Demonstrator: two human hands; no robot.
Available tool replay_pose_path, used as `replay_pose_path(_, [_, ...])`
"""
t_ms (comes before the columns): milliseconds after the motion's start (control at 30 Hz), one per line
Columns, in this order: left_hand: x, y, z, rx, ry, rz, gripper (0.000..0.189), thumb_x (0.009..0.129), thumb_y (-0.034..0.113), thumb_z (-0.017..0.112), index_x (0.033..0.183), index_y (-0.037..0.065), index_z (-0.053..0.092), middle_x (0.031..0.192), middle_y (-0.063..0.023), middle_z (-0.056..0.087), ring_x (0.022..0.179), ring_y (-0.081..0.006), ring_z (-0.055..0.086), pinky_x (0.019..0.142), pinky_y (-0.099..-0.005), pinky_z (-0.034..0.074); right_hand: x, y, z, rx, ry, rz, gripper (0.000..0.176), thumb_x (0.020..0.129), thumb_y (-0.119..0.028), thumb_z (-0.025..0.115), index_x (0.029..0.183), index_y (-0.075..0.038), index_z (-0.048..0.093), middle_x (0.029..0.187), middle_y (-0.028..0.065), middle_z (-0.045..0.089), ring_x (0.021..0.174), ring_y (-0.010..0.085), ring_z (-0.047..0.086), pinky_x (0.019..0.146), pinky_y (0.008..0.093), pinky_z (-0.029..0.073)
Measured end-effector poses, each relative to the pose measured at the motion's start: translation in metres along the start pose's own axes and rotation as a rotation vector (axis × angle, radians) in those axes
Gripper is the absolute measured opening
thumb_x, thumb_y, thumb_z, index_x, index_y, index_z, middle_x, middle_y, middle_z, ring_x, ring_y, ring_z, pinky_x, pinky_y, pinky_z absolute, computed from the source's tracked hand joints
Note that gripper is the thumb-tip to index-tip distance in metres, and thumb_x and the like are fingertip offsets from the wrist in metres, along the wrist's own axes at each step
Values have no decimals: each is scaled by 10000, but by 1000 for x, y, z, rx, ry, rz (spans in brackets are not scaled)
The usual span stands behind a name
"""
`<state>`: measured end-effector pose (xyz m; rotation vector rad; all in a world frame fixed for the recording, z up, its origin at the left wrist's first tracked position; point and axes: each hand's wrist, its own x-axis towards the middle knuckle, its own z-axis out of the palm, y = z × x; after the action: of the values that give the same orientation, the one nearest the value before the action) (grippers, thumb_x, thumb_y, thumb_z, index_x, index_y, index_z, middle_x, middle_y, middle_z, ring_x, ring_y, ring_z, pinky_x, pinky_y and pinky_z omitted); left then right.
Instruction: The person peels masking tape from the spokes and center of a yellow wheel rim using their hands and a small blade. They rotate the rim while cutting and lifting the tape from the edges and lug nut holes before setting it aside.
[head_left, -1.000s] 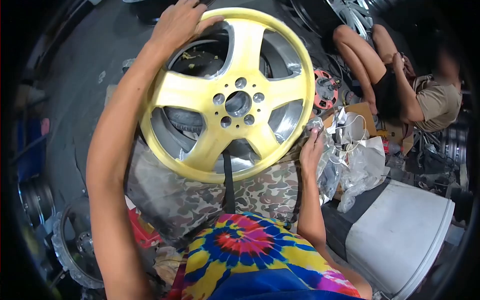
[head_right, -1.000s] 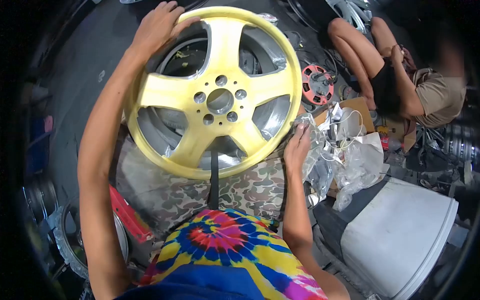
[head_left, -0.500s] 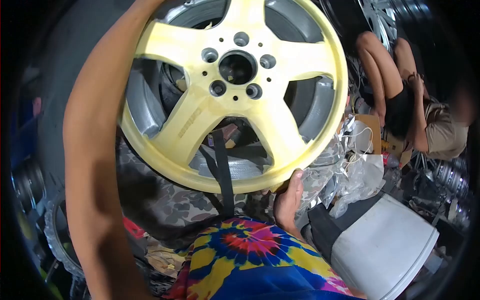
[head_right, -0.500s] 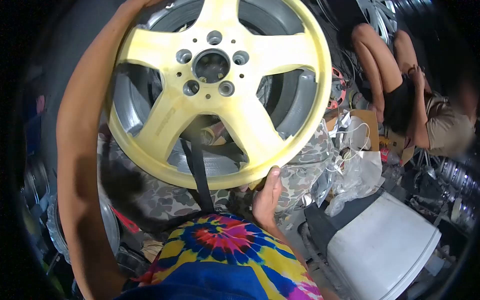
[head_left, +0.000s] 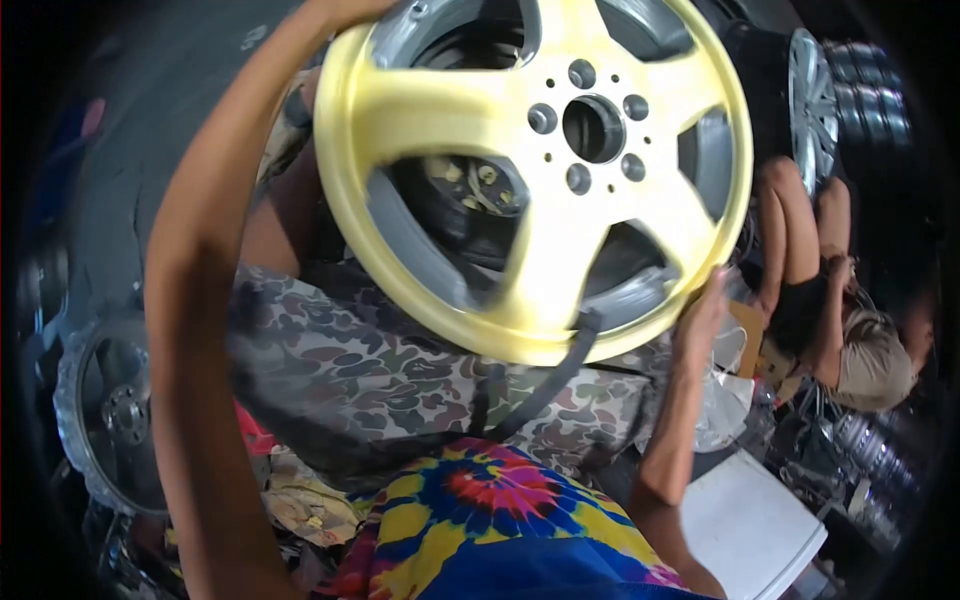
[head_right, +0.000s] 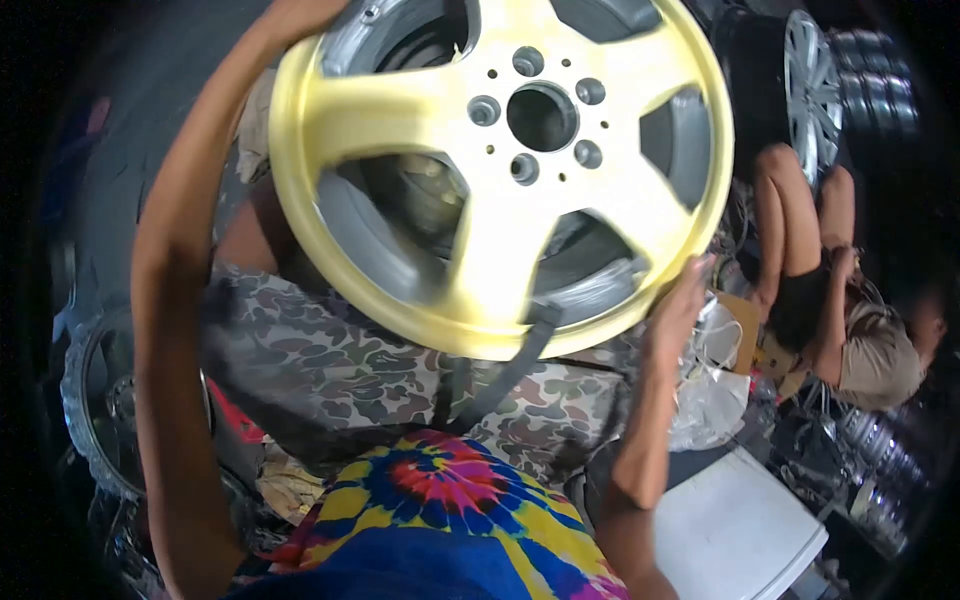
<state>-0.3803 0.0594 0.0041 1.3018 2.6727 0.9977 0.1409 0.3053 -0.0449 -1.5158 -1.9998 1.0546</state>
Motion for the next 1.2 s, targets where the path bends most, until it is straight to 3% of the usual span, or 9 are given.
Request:
replay_pose_path(67, [-67, -10, -9, -53, 145, -125, 477, 1028, 397, 605, 979, -63, 722, 943, -325, 697, 889, -476, 696, 784, -504, 518, 81, -35, -11, -122, -226, -238, 621, 1150, -479, 408, 1265, 79, 655, 1099, 148, 693, 1000, 197, 621, 897, 347, 490])
replay_pose_path(133, [-138, 11, -12, -311, 156, -546, 520, 1087, 470, 587, 1200, -7, 762, 1048, -122, 784, 904, -187, 710, 836, -362, 546, 175, -70, 16, -81, -300, -609, 551, 1162, -410, 423, 1190, 77, 681, 989, 75, 683, 896, 153, 605, 827, 321, 493])
replay_pose_path(167, [-173, 33, -10, -408, 183, -679, 512, 1100, 452, 568, 1152, -24, 751, 959, -109, 761, 852, -150, 676, 803, -330, 530, 215, -101, 24, -166, -470, -515, 645, 1147, -448, 451, 1478, 98, 540, 1421, 197, 631, 1298, 228, 585, 1119, 329, 427])
replay_pose_path(267, [-245, 100, 7, -513, 347, -637, 535, 1123, 413, 537, 986, -66, 731, 792, -59, 705, 758, -94, 617, 712, -299, 514, 291, -173, 95, -146, -510, -807, 604, 1125, -441, 497, 1463, 52, 583, 1439, 208, 647, 1334, 250, 602, 1140, 328, 414])
replay_pose_path(400, [-272, 133, 11, -689, 320, -742, 539, 1126, 408, 538, 968, -78, 707, 735, -47, 668, 723, -93, 602, 662, -302, 501, 338, -201, 156, -662, 439, -1462, 272, 938, -129, 685, 1197, -47, 675, 1212, 254, 666, 1089, 391, 674, 942, 471, 539])
replay_pose_path(467, [-273, 119, 0, -567, 94, -752, 569, 1122, 434, 540, 987, -96, 695, 739, -57, 662, 709, -113, 636, 660, -297, 525, 281, -231, 124, -530, 299, -1151, 536, 872, -349, 797, 1315, -87, 647, 1357, 282, 627, 1255, 378, 630, 1103, 462, 474])
replay_pose_path(533, [-260, 112, -31, -598, -221, -876, 607, 1096, 475, 562, 984, -103, 712, 715, -89, 674, 625, -160, 684, 640, -332, 586, 249, -235, 87, -436, 77, -1256, 473, 1148, -376, 448, 1322, 21, 640, 1199, 287, 682, 1098, 330, 695, 982, 394, 499])
replay_pose_path(800, [-137, 75, -79, -44, 389, -182, 391, 1016, 354, 656, 1049, -30, 726, 899, -214, 699, 845, -324, 668, 773, -431, 513, -102, -197, 23, -209, -631, -535, 289, 1150, -261, 416, 1203, -1, 530, 913, 139, 562, 857, 214, 550, 810, 367, 478])
replay_pose_path(1200, [-95, -19, 7, 21, 344, -344, 393, 1000, 276, 641, 1206, -59, 656, 1213, -337, 687, 1208, -513, 623, 1015, -542, 503, -181, -173, 88, -116, -639, -775, 175, 934, 14, 718, 1105, 51, 730, 912, 168, 562, 751, 307, 630, 688, 408, 518])
